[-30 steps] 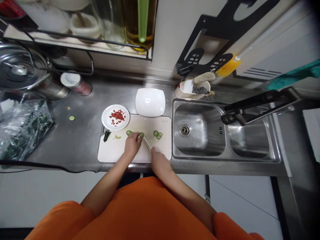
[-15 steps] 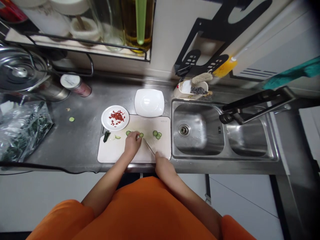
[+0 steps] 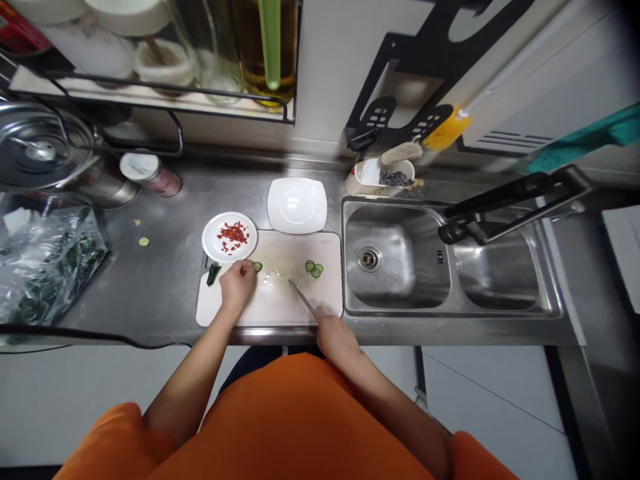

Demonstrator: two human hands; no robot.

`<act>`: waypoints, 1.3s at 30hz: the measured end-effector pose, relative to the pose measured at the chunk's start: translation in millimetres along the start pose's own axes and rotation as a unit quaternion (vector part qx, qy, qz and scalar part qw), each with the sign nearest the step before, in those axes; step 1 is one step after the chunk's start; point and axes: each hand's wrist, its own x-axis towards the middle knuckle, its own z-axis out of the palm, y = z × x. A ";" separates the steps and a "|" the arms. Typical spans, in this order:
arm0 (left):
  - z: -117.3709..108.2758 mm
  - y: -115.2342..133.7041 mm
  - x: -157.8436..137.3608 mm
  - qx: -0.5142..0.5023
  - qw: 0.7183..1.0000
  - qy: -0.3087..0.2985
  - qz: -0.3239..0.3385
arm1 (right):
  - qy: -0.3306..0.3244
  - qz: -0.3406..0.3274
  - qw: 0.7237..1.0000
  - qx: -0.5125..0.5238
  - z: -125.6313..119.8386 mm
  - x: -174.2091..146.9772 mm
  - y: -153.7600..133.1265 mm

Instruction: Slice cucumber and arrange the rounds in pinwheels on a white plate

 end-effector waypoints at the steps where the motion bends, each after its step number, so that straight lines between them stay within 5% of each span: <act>1: -0.4 -1.8 1.0 0.013 1.000 0.000 0.013 | 0.001 -0.001 1.000 -0.001 0.3 0.4 0.4; 7: 4.0 5.0 -3.9 0.076 0.988 0.046 0.125 | 0.013 -0.007 1.000 -0.007 4.5 1.2 3.7; 15: 55.2 55.8 5.2 0.053 0.937 -0.210 0.273 | 0.012 -0.010 1.000 -0.010 6.4 -4.7 7.0; 22: 80.5 71.3 12.8 0.113 0.919 -0.263 0.270 | 0.002 -0.004 1.000 0.009 7.5 -4.5 8.5; 31: 77.5 73.9 4.4 0.071 0.932 -0.259 0.242 | 0.005 -0.009 1.000 0.007 5.1 -4.5 8.9; 39: 21.4 57.9 19.8 0.035 0.938 -0.267 0.217 | 0.012 -0.016 1.000 0.007 2.6 -3.2 12.8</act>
